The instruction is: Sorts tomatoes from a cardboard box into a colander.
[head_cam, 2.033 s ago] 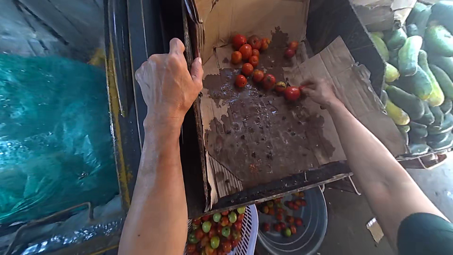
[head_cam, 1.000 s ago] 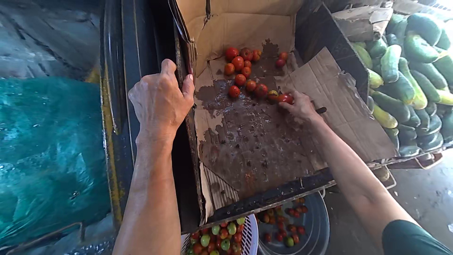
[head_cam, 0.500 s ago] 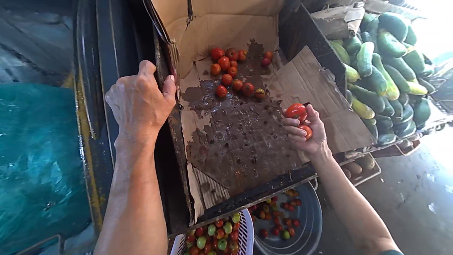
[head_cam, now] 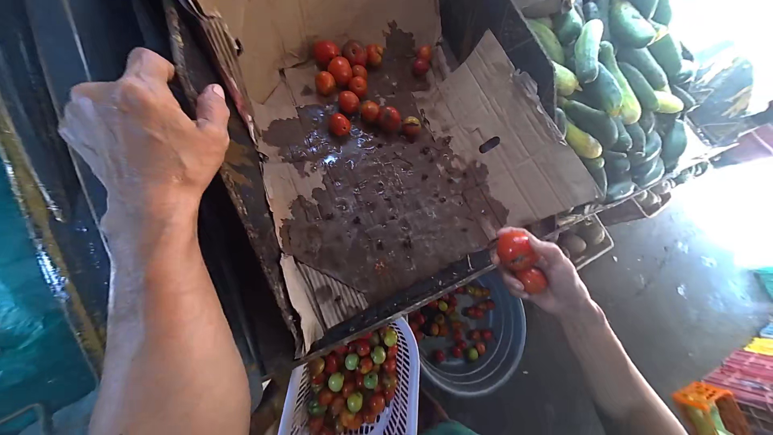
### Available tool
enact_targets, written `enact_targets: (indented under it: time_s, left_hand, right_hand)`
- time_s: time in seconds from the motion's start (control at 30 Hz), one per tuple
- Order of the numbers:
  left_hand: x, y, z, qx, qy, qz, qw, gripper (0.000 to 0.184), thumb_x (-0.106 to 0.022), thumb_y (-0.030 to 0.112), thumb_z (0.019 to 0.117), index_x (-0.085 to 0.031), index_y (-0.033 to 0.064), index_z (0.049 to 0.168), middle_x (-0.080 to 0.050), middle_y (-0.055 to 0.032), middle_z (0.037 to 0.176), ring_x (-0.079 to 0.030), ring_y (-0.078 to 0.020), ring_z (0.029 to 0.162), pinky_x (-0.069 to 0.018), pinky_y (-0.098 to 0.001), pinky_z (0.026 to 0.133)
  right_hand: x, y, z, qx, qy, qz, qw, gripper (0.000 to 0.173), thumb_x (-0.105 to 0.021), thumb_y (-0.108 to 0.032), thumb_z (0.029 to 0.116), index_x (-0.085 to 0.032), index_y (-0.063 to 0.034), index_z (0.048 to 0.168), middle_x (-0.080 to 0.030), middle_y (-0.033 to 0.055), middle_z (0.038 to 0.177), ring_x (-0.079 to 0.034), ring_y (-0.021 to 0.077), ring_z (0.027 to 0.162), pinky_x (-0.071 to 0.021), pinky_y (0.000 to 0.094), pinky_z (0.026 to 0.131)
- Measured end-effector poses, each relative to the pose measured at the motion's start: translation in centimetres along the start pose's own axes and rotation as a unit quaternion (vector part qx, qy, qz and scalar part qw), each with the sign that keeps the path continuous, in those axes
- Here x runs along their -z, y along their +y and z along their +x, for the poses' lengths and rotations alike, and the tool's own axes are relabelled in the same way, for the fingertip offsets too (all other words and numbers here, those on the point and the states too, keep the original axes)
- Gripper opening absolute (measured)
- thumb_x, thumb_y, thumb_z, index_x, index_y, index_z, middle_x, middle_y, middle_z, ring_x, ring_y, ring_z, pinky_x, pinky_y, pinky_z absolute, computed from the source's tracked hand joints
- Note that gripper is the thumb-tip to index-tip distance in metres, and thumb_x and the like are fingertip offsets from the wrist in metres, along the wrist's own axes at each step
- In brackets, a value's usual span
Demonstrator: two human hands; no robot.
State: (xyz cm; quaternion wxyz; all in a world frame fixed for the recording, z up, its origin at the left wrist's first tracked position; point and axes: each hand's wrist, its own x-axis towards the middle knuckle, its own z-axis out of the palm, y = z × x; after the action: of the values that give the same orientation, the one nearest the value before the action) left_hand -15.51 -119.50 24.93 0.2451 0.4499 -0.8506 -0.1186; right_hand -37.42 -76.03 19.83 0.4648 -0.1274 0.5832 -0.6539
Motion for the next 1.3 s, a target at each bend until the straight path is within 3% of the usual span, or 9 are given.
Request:
enact_targets:
  time_s: [0.23,0.53,0.6,0.67,0.77,0.97,1.07,1.2,1.3]
  left_hand:
    - [-2.7,-3.6,2.0,-0.028,0.013,-0.043,0.999,0.071,-0.040,0.061,0.1003,-0.053,-0.0025,0.131,-0.061,-0.0416,0.111,-0.059,-0.0643,0.103,-0.0413,-0.0806,0.081]
    - [-3.5,-4.4,2.5,-0.047,0.018,-0.090,0.995,0.070,-0.040,0.054,0.1030,-0.050,-0.0093,0.131,-0.058,-0.0399,0.121,-0.059,-0.0554,0.113,-0.0435,-0.0708,0.094]
    - [-3.4,-4.4,2.5,-0.046,0.017,-0.087,0.995,0.071,-0.039,0.054,0.1033,-0.049,-0.0096,0.133,-0.057,-0.0403,0.121,-0.058,-0.0558,0.112,-0.0432,-0.0709,0.094]
    - [-3.4,-4.4,2.4,-0.046,0.016,-0.084,0.995,0.071,-0.039,0.055,0.1032,-0.049,-0.0094,0.133,-0.057,-0.0400,0.121,-0.058,-0.0552,0.112,-0.0430,-0.0708,0.094]
    - [-3.3,-4.5,2.4,-0.043,0.017,-0.083,0.996,0.070,-0.039,0.055,0.1033,-0.050,-0.0087,0.131,-0.059,-0.0386,0.119,-0.059,-0.0541,0.110,-0.0440,-0.0704,0.092]
    - [-2.9,-4.2,2.2,-0.020,0.012,-0.061,0.998,0.070,-0.039,0.058,0.1017,-0.052,-0.0052,0.129,-0.061,-0.0380,0.112,-0.061,-0.0565,0.103,-0.0438,-0.0745,0.084]
    - [-2.6,-3.9,2.0,-0.013,0.009,-0.051,0.999,0.070,-0.040,0.059,0.1016,-0.053,-0.0046,0.129,-0.062,-0.0379,0.110,-0.061,-0.0579,0.102,-0.0431,-0.0759,0.082]
    - [-1.3,-2.3,1.3,-0.004,0.016,-0.011,1.000,0.070,-0.042,0.059,0.0990,-0.057,-0.0036,0.127,-0.062,-0.0407,0.110,-0.059,-0.0627,0.104,-0.0400,-0.0795,0.084]
    - [-0.3,-0.6,0.6,0.004,0.013,0.007,1.000,0.065,-0.045,0.054,0.1001,-0.059,-0.0035,0.128,-0.061,-0.0420,0.115,-0.057,-0.0650,0.109,-0.0384,-0.0806,0.085]
  right_hand:
    - [1.2,3.7,-6.3,-0.069,0.068,-0.010,0.995,0.051,-0.063,-0.057,0.0917,-0.059,-0.0159,0.122,-0.070,0.0084,0.085,-0.060,0.0092,0.050,-0.0482,0.0198,0.041]
    - [0.8,5.9,-5.7,-0.022,0.090,-0.066,0.994,0.038,-0.038,-0.034,0.1052,-0.059,-0.0173,0.131,-0.072,0.0077,0.094,-0.062,0.0104,0.053,-0.0518,0.0226,0.043]
    - [0.5,6.7,-5.7,0.010,0.086,-0.105,0.991,0.032,-0.049,-0.032,0.1039,-0.062,-0.0173,0.129,-0.072,0.0048,0.097,-0.063,0.0086,0.057,-0.0528,0.0220,0.046]
    - [0.2,7.2,-5.7,0.044,0.082,-0.206,0.974,0.048,-0.069,-0.027,0.0886,-0.056,-0.0135,0.133,-0.070,0.0017,0.107,-0.064,0.0070,0.068,-0.0541,0.0227,0.053]
    - [0.1,7.9,-5.6,0.126,0.073,-0.337,0.930,0.058,-0.070,-0.015,0.0834,-0.052,-0.0055,0.137,-0.068,0.0021,0.120,-0.068,0.0041,0.088,-0.0589,0.0202,0.068]
    - [-0.2,8.4,-6.0,0.095,0.067,-0.354,0.928,0.057,-0.059,-0.039,0.0966,-0.046,-0.0051,0.140,-0.072,-0.0010,0.096,-0.065,0.0026,0.066,-0.0558,0.0213,0.057]
    - [0.8,8.8,-6.2,0.041,0.086,-0.391,0.915,0.059,-0.063,-0.043,0.0918,-0.052,-0.0062,0.136,-0.071,-0.0004,0.096,-0.066,0.0036,0.070,-0.0569,0.0230,0.061]
    - [3.8,10.4,-6.1,-0.035,0.109,-0.429,0.896,0.061,-0.070,-0.033,0.0794,-0.055,-0.0067,0.132,-0.070,0.0051,0.105,-0.069,0.0098,0.087,-0.0589,0.0323,0.075]
    - [5.3,11.0,-6.0,-0.086,0.144,-0.531,0.831,0.071,-0.075,-0.019,0.0767,-0.049,-0.0033,0.141,-0.069,0.0214,0.111,-0.071,0.0327,0.093,-0.0567,0.0534,0.080]
